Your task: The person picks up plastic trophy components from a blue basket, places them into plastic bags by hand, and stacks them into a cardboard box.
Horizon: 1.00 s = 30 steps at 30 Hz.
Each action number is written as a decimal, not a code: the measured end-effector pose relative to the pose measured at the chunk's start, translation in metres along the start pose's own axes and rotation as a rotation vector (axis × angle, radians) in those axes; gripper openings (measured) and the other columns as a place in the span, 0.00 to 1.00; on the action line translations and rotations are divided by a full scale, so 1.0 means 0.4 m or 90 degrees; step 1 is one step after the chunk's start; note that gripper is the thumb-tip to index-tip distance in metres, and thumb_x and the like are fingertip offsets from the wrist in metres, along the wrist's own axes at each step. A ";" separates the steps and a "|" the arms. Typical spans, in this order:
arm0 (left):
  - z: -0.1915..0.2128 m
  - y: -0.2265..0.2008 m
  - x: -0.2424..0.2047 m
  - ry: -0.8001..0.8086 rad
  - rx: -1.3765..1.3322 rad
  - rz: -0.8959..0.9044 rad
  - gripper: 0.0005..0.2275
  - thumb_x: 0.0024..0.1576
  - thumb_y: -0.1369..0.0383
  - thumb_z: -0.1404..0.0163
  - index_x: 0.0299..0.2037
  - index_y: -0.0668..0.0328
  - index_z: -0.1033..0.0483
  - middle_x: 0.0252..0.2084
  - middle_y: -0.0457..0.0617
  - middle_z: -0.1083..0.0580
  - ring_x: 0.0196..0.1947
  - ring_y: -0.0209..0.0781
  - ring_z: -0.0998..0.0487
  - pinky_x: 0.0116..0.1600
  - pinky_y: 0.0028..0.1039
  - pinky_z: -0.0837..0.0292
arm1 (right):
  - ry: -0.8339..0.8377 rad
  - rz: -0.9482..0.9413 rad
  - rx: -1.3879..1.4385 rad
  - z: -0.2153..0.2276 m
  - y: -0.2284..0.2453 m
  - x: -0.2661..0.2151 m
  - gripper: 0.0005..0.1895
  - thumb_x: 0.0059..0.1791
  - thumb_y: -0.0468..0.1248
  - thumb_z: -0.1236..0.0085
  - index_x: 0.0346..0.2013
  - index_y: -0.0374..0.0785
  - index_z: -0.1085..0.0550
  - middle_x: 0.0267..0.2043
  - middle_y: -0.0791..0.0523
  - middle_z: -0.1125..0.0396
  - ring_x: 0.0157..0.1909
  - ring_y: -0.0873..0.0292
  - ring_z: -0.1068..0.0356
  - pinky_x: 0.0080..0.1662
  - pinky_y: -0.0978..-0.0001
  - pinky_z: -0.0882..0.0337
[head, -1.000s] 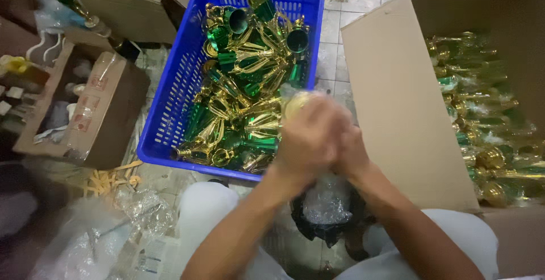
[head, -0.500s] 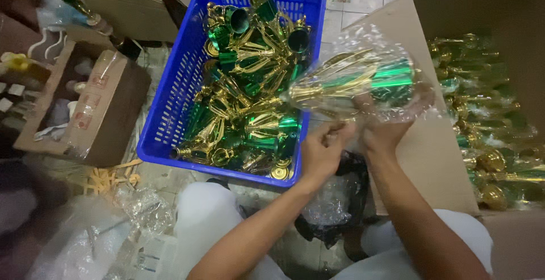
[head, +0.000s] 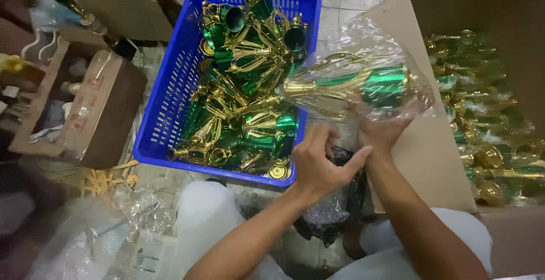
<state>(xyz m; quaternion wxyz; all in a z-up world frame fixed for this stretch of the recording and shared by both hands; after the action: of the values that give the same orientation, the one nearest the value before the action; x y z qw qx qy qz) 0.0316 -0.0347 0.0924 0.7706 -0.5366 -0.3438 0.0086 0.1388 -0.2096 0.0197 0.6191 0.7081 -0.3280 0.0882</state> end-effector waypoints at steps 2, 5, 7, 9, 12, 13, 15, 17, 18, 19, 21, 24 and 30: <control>0.020 -0.024 0.018 -0.058 0.048 -0.046 0.24 0.54 0.44 0.36 0.39 0.55 0.28 0.27 0.48 0.32 0.20 0.45 0.26 0.27 0.33 0.28 | -0.002 0.020 -0.090 -0.060 0.155 0.026 0.58 0.41 0.18 0.14 0.73 0.38 0.47 0.68 0.45 0.47 0.68 0.51 0.43 0.69 0.49 0.35; 0.034 -0.011 0.037 -0.077 0.073 -0.063 0.15 0.59 0.55 0.38 0.43 0.54 0.27 0.32 0.49 0.28 0.24 0.54 0.21 0.29 0.41 0.25 | 0.042 0.084 -0.194 -0.057 0.162 0.027 0.53 0.40 0.23 0.11 0.70 0.37 0.39 0.65 0.44 0.40 0.66 0.48 0.37 0.65 0.46 0.31; 0.025 -0.027 0.029 -0.076 0.145 -0.148 0.09 0.62 0.62 0.42 0.38 0.55 0.27 0.29 0.49 0.30 0.24 0.55 0.22 0.29 0.39 0.26 | 0.075 0.132 -0.270 -0.062 0.167 0.025 0.49 0.39 0.27 0.09 0.67 0.36 0.34 0.62 0.43 0.35 0.65 0.45 0.33 0.63 0.43 0.28; 0.017 -0.053 0.014 -0.074 0.216 -0.232 0.08 0.65 0.68 0.45 0.33 0.57 0.26 0.26 0.49 0.33 0.24 0.55 0.24 0.29 0.37 0.26 | 0.106 0.179 -0.347 -0.076 0.192 0.016 0.46 0.39 0.31 0.07 0.65 0.34 0.28 0.59 0.42 0.30 0.64 0.42 0.28 0.60 0.41 0.25; 0.004 -0.098 -0.017 -0.026 0.240 -0.327 0.09 0.60 0.64 0.45 0.26 0.50 0.26 0.25 0.42 0.33 0.25 0.47 0.25 0.30 0.28 0.27 | 0.065 0.099 -0.304 -0.048 0.187 0.017 0.56 0.39 0.35 0.07 0.68 0.27 0.41 0.64 0.36 0.38 0.69 0.36 0.35 0.70 0.35 0.34; 0.009 -0.110 -0.025 -0.019 0.222 -0.343 0.12 0.59 0.57 0.45 0.25 0.49 0.27 0.26 0.43 0.33 0.26 0.47 0.26 0.31 0.30 0.27 | 0.091 0.027 -0.341 -0.042 0.136 0.018 0.59 0.39 0.42 0.07 0.70 0.25 0.41 0.67 0.38 0.37 0.71 0.38 0.36 0.74 0.38 0.38; 0.024 -0.143 -0.018 -0.013 0.205 -0.358 0.16 0.58 0.51 0.46 0.24 0.48 0.29 0.26 0.43 0.33 0.27 0.47 0.26 0.32 0.32 0.28 | 0.118 -0.047 -0.377 -0.029 -0.007 -0.010 0.63 0.38 0.50 0.07 0.72 0.24 0.40 0.70 0.40 0.37 0.74 0.40 0.37 0.79 0.42 0.43; 0.052 -0.181 0.015 -0.020 0.156 -0.345 0.24 0.58 0.41 0.46 0.41 0.56 0.27 0.36 0.47 0.35 0.36 0.46 0.32 0.39 0.32 0.28 | 0.083 -0.103 -0.497 0.002 -0.207 -0.065 0.75 0.43 0.61 0.18 0.81 0.20 0.58 0.81 0.40 0.52 0.86 0.56 0.61 0.85 0.62 0.58; 0.047 -0.193 0.030 -0.017 0.157 -0.346 0.24 0.58 0.41 0.46 0.41 0.56 0.27 0.36 0.47 0.35 0.36 0.46 0.32 0.39 0.32 0.28 | 0.081 -0.105 -0.496 0.006 -0.228 -0.077 0.75 0.43 0.61 0.18 0.81 0.20 0.58 0.81 0.40 0.52 0.86 0.56 0.61 0.85 0.62 0.58; 0.050 -0.194 0.051 -0.035 0.175 -0.307 0.27 0.57 0.42 0.43 0.52 0.56 0.26 0.42 0.50 0.34 0.38 0.51 0.29 0.41 0.36 0.26 | 0.096 -0.047 -0.493 -0.002 -0.232 -0.089 0.69 0.44 0.60 0.19 0.77 0.22 0.53 0.77 0.42 0.50 0.79 0.53 0.57 0.78 0.60 0.54; 0.051 -0.193 0.078 -0.053 0.193 -0.266 0.32 0.56 0.42 0.40 0.63 0.56 0.26 0.47 0.54 0.32 0.39 0.56 0.26 0.43 0.41 0.24 | 0.112 0.011 -0.489 -0.014 -0.192 -0.082 0.62 0.46 0.58 0.20 0.74 0.25 0.49 0.72 0.43 0.47 0.72 0.50 0.52 0.71 0.57 0.50; 0.047 -0.186 0.093 -0.071 0.288 -0.269 0.19 0.59 0.51 0.37 0.54 0.49 0.17 0.40 0.46 0.28 0.36 0.49 0.23 0.38 0.35 0.24 | 0.168 0.195 -0.472 -0.065 -0.014 -0.029 0.42 0.49 0.53 0.23 0.64 0.31 0.35 0.59 0.46 0.41 0.52 0.40 0.39 0.50 0.50 0.38; 0.040 -0.160 0.086 -0.074 0.274 -0.310 0.08 0.62 0.71 0.44 0.48 0.51 0.15 0.31 0.42 0.29 0.33 0.44 0.24 0.36 0.31 0.22 | 0.284 0.435 -0.515 -0.108 0.179 -0.054 0.17 0.50 0.51 0.25 0.48 0.49 0.18 0.44 0.57 0.41 0.30 0.46 0.27 0.30 0.55 0.26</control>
<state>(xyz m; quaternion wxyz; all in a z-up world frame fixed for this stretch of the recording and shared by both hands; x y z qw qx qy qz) 0.0266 -0.0355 0.1667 0.8248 -0.2623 -0.4955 -0.0727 0.0934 -0.1627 0.0762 0.8313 0.2329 -0.4073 0.2980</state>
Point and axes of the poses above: each hand's wrist, its own x-axis towards the middle knuckle, its own z-axis out of the back of the hand, y = z × x, the point moved 9 cm from there along x, towards the middle knuckle
